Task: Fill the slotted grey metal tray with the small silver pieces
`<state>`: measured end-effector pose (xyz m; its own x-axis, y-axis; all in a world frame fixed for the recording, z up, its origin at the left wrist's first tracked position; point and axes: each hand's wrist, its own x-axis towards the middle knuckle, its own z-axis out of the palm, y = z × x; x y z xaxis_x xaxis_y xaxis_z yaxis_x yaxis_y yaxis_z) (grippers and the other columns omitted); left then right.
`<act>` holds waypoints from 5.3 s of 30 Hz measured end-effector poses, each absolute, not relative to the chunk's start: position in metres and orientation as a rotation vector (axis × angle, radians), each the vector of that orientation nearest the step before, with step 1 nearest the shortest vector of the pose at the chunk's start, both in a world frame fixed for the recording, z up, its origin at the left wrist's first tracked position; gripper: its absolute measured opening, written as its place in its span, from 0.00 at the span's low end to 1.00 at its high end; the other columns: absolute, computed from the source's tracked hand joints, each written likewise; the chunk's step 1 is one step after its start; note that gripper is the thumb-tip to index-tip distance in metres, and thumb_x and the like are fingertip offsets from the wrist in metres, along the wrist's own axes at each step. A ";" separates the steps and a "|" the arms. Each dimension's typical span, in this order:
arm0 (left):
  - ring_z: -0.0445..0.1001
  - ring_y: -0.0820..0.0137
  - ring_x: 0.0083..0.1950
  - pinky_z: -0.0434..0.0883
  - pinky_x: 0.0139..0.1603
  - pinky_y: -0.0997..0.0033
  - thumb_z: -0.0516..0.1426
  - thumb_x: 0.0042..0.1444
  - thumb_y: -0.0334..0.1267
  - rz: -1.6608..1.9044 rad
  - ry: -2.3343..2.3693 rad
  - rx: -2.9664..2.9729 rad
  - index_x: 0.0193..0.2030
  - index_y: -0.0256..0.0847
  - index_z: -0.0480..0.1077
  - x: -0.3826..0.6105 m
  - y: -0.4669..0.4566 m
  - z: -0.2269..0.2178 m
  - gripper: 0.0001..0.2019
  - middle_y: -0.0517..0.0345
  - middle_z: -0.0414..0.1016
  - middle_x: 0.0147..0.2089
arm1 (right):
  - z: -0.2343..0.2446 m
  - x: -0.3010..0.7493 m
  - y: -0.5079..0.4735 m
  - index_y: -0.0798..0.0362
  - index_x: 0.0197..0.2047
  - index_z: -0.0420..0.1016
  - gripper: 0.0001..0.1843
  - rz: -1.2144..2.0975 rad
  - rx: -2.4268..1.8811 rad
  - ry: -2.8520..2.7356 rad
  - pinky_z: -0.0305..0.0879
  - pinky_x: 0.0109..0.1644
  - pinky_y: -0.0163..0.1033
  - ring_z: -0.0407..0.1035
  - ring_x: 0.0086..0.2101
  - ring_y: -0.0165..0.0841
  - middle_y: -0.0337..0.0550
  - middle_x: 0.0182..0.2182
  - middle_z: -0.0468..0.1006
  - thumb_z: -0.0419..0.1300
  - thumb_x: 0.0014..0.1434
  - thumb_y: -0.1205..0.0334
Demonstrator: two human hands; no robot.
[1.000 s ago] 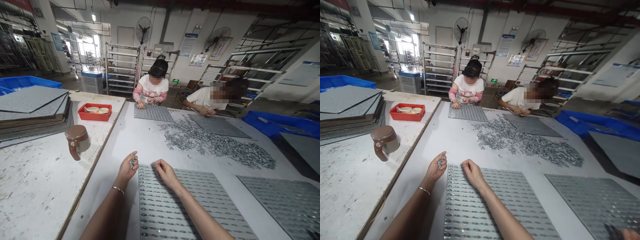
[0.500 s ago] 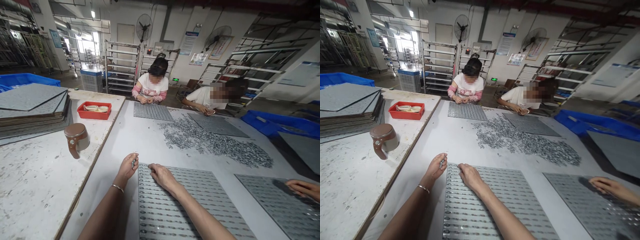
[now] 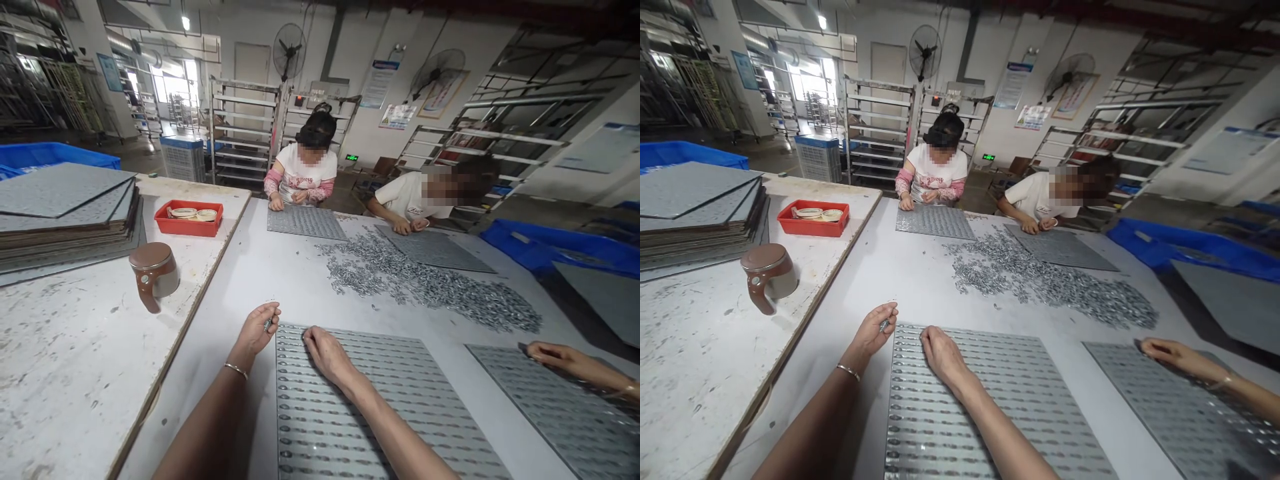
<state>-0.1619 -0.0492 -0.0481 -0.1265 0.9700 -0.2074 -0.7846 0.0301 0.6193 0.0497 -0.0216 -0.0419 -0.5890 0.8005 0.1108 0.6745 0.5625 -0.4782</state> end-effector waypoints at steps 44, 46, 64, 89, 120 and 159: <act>0.60 0.82 0.24 0.47 0.19 0.81 0.76 0.38 0.43 1.468 0.791 0.489 0.35 0.34 0.73 -0.160 -0.049 -0.044 0.23 0.58 0.72 0.30 | -0.046 0.030 -0.009 0.53 0.39 0.74 0.23 1.422 -1.171 -1.724 0.69 0.29 0.35 0.70 0.25 0.31 0.38 0.24 0.76 0.64 0.52 0.42; 0.63 0.80 0.26 0.49 0.20 0.81 0.76 0.36 0.41 1.484 0.798 0.460 0.38 0.34 0.74 -0.161 -0.048 -0.044 0.24 0.54 0.75 0.33 | -0.049 0.031 -0.012 0.53 0.35 0.73 0.20 1.411 -1.218 -1.779 0.69 0.28 0.35 0.71 0.24 0.31 0.40 0.24 0.77 0.62 0.52 0.43; 0.62 0.80 0.25 0.48 0.19 0.80 0.75 0.36 0.37 1.439 0.782 0.451 0.36 0.32 0.76 -0.160 -0.050 -0.045 0.21 0.52 0.74 0.31 | -0.039 0.006 -0.025 0.53 0.27 0.74 0.08 0.832 -1.608 -2.167 0.54 0.36 0.35 0.69 0.29 0.34 0.42 0.25 0.79 0.58 0.58 0.66; 0.55 0.82 0.19 0.41 0.18 0.78 0.72 0.40 0.37 1.216 0.743 0.657 0.31 0.37 0.71 -0.154 -0.058 -0.038 0.15 0.60 0.72 0.24 | -0.019 0.020 -0.028 0.51 0.41 0.74 0.22 1.425 -0.961 -1.760 0.72 0.35 0.38 0.74 0.28 0.32 0.42 0.31 0.80 0.66 0.57 0.41; 0.59 0.81 0.24 0.45 0.19 0.79 0.75 0.38 0.41 1.396 0.855 0.534 0.36 0.33 0.75 -0.159 -0.050 -0.050 0.21 0.51 0.75 0.34 | -0.040 0.026 -0.024 0.52 0.25 0.72 0.07 0.998 -1.345 -2.183 0.54 0.34 0.35 0.65 0.26 0.31 0.38 0.21 0.75 0.58 0.54 0.66; 0.58 0.82 0.21 0.45 0.18 0.80 0.73 0.39 0.47 1.363 0.870 0.532 0.31 0.35 0.71 -0.156 -0.050 -0.043 0.21 0.58 0.73 0.28 | -0.035 0.023 -0.032 0.53 0.22 0.72 0.07 0.972 -1.672 -2.237 0.53 0.32 0.34 0.67 0.26 0.31 0.36 0.20 0.75 0.60 0.50 0.66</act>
